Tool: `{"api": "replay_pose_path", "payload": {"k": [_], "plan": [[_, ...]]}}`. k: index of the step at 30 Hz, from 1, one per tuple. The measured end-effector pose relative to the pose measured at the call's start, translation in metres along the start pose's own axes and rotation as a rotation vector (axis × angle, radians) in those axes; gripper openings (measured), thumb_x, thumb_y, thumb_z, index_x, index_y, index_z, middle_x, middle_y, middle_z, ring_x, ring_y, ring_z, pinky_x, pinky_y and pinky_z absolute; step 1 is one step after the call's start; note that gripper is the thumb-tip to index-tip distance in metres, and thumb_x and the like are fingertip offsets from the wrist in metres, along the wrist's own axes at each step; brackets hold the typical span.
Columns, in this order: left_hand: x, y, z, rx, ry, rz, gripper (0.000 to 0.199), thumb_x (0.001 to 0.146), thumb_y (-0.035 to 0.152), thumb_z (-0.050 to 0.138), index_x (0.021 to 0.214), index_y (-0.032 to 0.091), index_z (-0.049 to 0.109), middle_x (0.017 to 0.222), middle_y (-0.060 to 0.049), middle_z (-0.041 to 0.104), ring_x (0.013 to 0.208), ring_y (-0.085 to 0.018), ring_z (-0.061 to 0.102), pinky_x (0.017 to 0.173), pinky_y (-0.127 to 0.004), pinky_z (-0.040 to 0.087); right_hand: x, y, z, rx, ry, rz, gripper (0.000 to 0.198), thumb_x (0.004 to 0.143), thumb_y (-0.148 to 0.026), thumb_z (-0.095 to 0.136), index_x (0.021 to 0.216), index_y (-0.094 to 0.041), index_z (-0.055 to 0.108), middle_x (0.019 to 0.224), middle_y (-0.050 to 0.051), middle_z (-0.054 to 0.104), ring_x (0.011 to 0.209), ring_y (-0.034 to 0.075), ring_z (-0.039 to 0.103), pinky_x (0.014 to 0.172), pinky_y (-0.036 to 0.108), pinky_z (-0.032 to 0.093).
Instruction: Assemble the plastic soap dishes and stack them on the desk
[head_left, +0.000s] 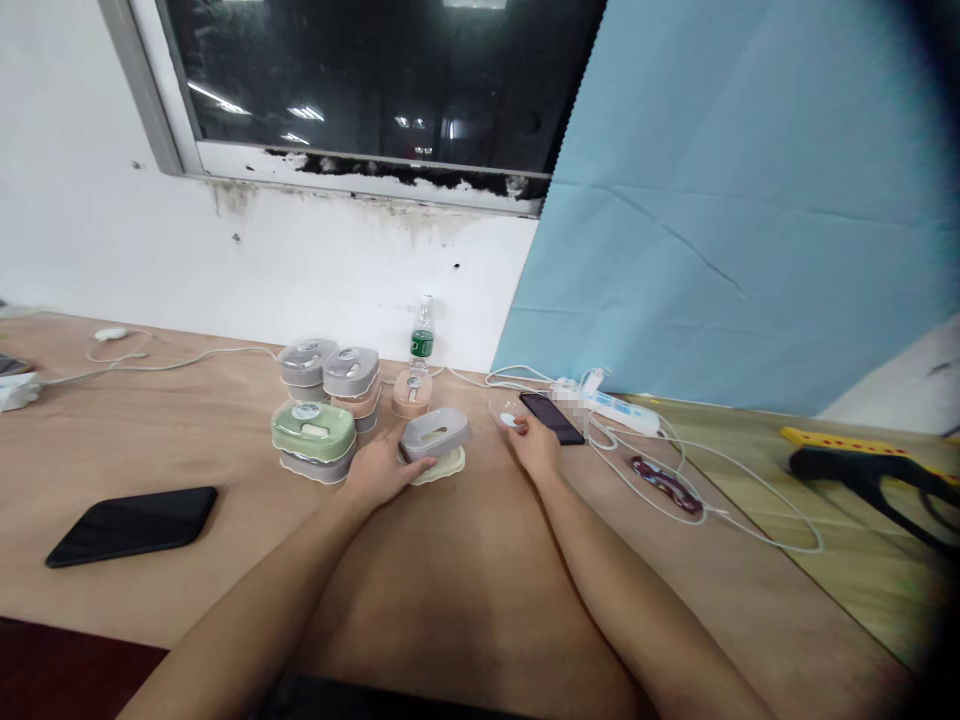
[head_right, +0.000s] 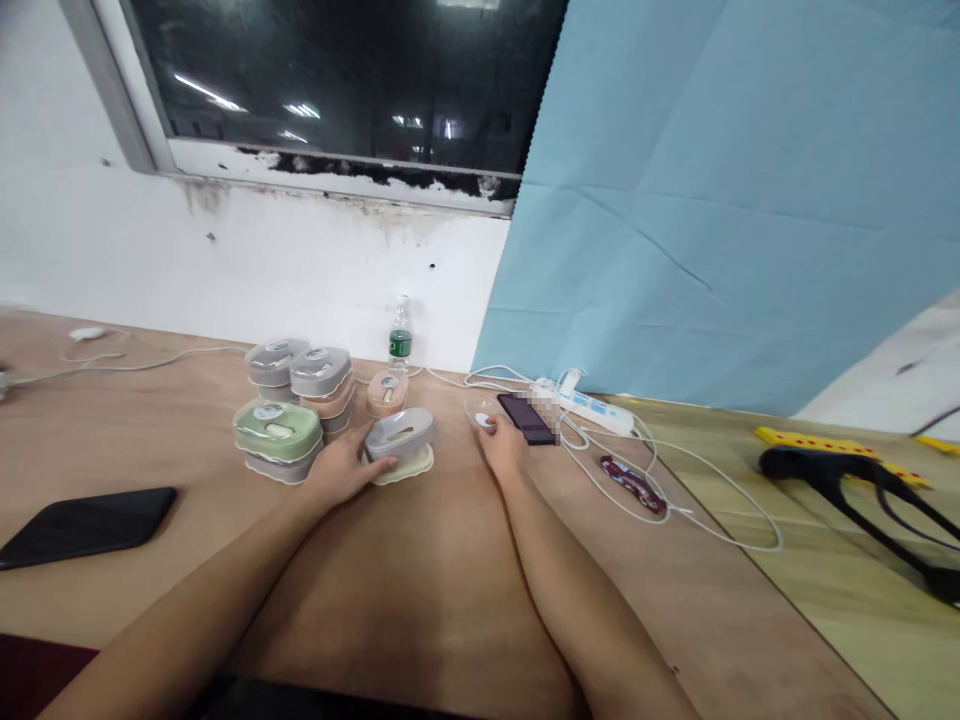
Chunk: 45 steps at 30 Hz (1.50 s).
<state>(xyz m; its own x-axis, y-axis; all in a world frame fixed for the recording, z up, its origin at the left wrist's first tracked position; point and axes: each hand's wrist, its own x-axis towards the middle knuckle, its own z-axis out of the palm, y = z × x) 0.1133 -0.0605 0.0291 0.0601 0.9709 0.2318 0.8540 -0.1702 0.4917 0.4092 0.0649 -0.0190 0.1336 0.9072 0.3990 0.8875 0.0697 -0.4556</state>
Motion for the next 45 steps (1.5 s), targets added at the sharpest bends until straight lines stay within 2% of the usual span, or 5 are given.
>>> {"api": "replay_pose_path", "payload": {"k": [11,21,30,37,45], "plan": [[-0.002,0.003,-0.003,-0.236,0.1,-0.077,0.058,0.085,0.067,0.037,0.083,0.016,0.066,0.075,-0.006,0.068,0.071,-0.02,0.061,0.058,-0.025,0.037,-0.045,-0.057,-0.01,0.237,0.045,-0.656,0.021,0.087,-0.03,0.053,0.103,-0.021,0.062,0.098,0.006,0.067,0.079,0.018,0.063,0.072,0.03,0.05],[-0.009,0.02,0.016,-0.434,0.001,0.081,0.052,0.089,0.059,0.037,0.093,0.015,0.065,0.081,-0.005,0.069,0.074,-0.019,0.061,0.065,-0.026,0.043,-0.075,-0.094,-0.013,0.269,0.227,-1.086,0.044,0.074,-0.053,0.066,0.104,-0.021,0.062,0.1,0.01,0.065,0.099,0.026,0.057,0.091,0.044,0.044],[-0.011,0.018,0.016,-0.122,-0.041,0.295,0.048,0.084,0.054,0.051,0.116,0.019,0.059,0.111,-0.009,0.065,0.096,-0.023,0.062,0.078,-0.031,0.048,-0.067,-0.09,-0.017,0.193,0.162,-0.944,0.013,0.089,-0.024,0.051,0.095,-0.02,0.062,0.092,0.006,0.064,0.092,0.02,0.053,0.091,0.038,0.039],[-0.004,0.003,0.02,0.04,0.102,0.292,0.043,0.085,0.047,0.053,0.117,0.019,0.06,0.122,-0.009,0.06,0.112,-0.025,0.053,0.1,-0.039,0.041,-0.044,-0.073,-0.006,0.028,0.148,-0.696,0.023,0.092,-0.021,0.043,0.103,-0.019,0.064,0.093,0.007,0.065,0.093,0.022,0.051,0.097,0.039,0.03],[-0.002,-0.008,0.029,0.228,-0.034,0.202,0.055,0.08,0.054,0.056,0.126,0.023,0.054,0.138,-0.012,0.047,0.121,-0.031,0.047,0.098,-0.046,0.041,-0.017,-0.066,0.007,-0.108,0.018,-0.633,0.037,0.091,-0.015,0.043,0.122,-0.026,0.06,0.098,0.007,0.066,0.095,0.022,0.051,0.094,0.038,0.028]]}}
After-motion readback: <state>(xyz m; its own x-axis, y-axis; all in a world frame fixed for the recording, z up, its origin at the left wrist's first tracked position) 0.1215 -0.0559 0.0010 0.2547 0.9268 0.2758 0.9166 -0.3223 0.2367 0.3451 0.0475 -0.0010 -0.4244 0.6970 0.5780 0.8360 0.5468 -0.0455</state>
